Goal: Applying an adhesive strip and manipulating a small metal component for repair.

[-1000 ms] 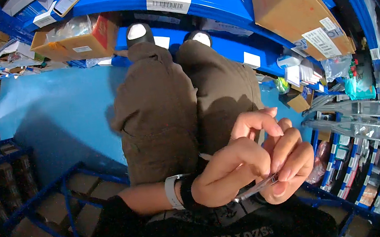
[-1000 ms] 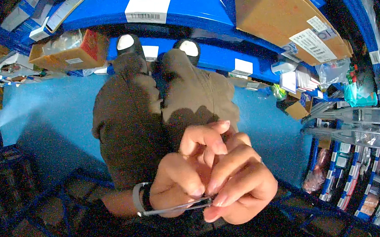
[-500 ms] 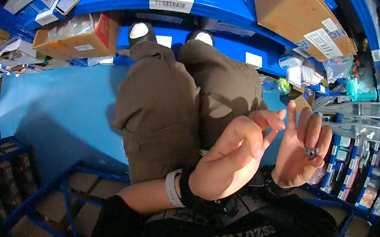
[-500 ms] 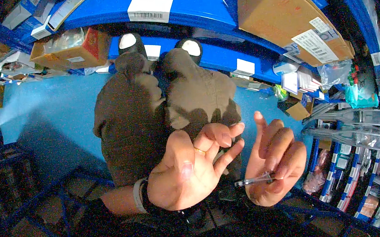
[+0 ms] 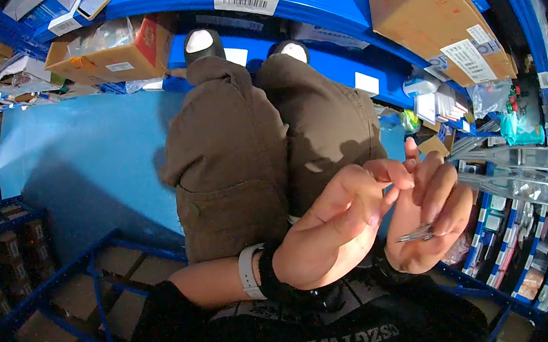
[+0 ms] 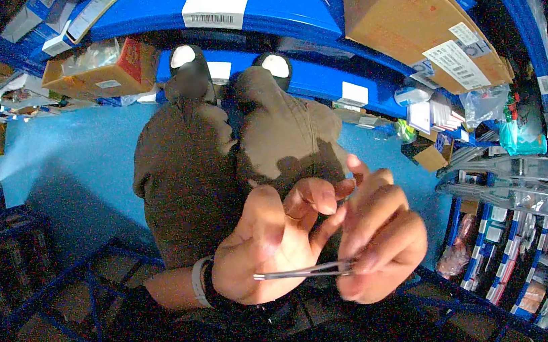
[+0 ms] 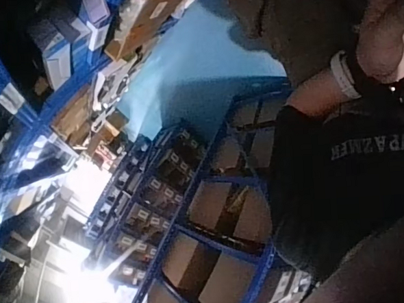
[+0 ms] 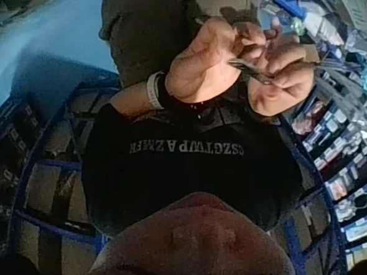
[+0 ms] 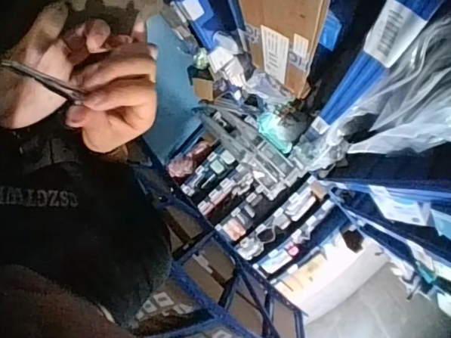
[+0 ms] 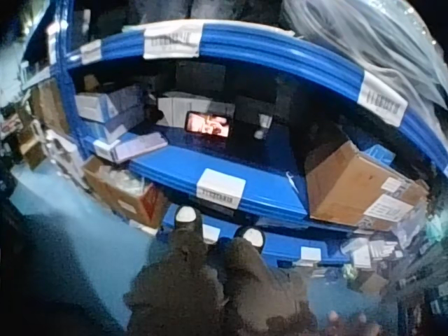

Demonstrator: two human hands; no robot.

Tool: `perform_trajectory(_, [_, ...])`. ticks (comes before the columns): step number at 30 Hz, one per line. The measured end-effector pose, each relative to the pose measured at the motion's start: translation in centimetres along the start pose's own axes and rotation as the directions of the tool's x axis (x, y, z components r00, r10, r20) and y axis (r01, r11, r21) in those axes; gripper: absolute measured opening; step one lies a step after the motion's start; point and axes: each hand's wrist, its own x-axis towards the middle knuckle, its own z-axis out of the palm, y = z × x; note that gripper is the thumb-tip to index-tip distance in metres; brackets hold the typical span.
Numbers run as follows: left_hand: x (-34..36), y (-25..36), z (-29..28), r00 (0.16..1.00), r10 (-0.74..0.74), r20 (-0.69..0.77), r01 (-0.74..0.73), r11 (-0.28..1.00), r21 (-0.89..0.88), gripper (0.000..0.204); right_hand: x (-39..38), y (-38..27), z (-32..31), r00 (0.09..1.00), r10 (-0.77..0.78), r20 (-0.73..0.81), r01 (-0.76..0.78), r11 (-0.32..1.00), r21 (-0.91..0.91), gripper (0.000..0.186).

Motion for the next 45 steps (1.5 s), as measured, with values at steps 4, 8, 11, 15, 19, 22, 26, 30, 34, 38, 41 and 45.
perform_trajectory(4, [0.0,0.2,-0.4,0.998,-0.044,0.042,0.046,0.998,-0.045,0.007,1.0,0.2,-0.6,0.950,-0.080,0.301,0.173,0.939,-0.296,0.021])
perform_trajectory(8, [0.3,0.7,0.6,0.991,-0.083,-0.106,0.076,0.995,-0.072,0.009,1.3,0.7,-0.5,0.937,-0.110,0.331,0.237,0.897,-0.374,0.021])
perform_trajectory(11, [-0.1,1.4,0.4,0.983,-0.149,-0.103,0.125,0.970,-0.210,0.011,1.5,0.3,-0.1,0.937,-0.091,0.338,0.248,0.854,-0.457,0.022])
perform_trajectory(15, [-0.2,1.3,0.6,0.985,-0.149,-0.085,0.128,0.968,-0.215,0.014,1.3,-0.3,-0.5,0.938,-0.058,0.341,0.243,0.811,-0.533,0.026])
perform_trajectory(19, [-0.2,1.9,0.2,0.984,-0.173,0.045,0.174,0.985,-0.001,0.027,1.0,-0.7,0.3,0.959,-0.102,0.266,0.246,0.770,-0.589,0.030])
perform_trajectory(22, [0.3,2.5,0.8,0.984,-0.177,-0.032,0.179,0.980,0.082,0.021,1.2,-0.6,0.7,0.964,-0.101,0.246,0.244,0.704,-0.667,0.030])
perform_trajectory(26, [0.1,2.0,-0.1,0.974,-0.100,-0.204,0.152,0.954,0.259,0.011,1.5,-1.0,-0.4,0.970,-0.207,0.126,0.233,0.659,-0.715,0.031])
perform_trajectory(30, [-0.2,3.8,-0.6,0.971,-0.039,-0.237,0.116,0.939,0.323,0.023,1.7,-1.7,-3.9,0.959,-0.159,-0.235,0.030,0.881,-0.473,0.024])
perform_trajectory(34, [-0.8,3.8,-1.0,0.988,-0.147,0.045,0.137,0.975,0.175,0.021,1.1,-1.8,-4.3,0.956,0.102,-0.277,-0.104,0.995,0.007,0.027])
perform_trajectory(38, [-1.3,4.4,1.5,0.964,-0.202,-0.170,0.260,0.841,0.474,0.011,-0.5,-2.3,-2.4,0.943,0.279,-0.181,-0.263,0.959,0.110,0.033])
perform_trajectory(41, [-2.2,3.9,2.6,0.974,-0.113,-0.195,0.216,0.706,0.674,0.014,-2.0,-2.1,-0.4,0.947,0.258,-0.190,-0.279,0.956,-0.093,0.026])
perform_trajectory(45, [-3.8,3.9,1.6,0.985,-0.058,-0.165,0.163,0.653,0.740,0.013,-1.8,-3.9,-0.2,0.936,0.200,0.288,-0.055,0.895,-0.444,0.018])
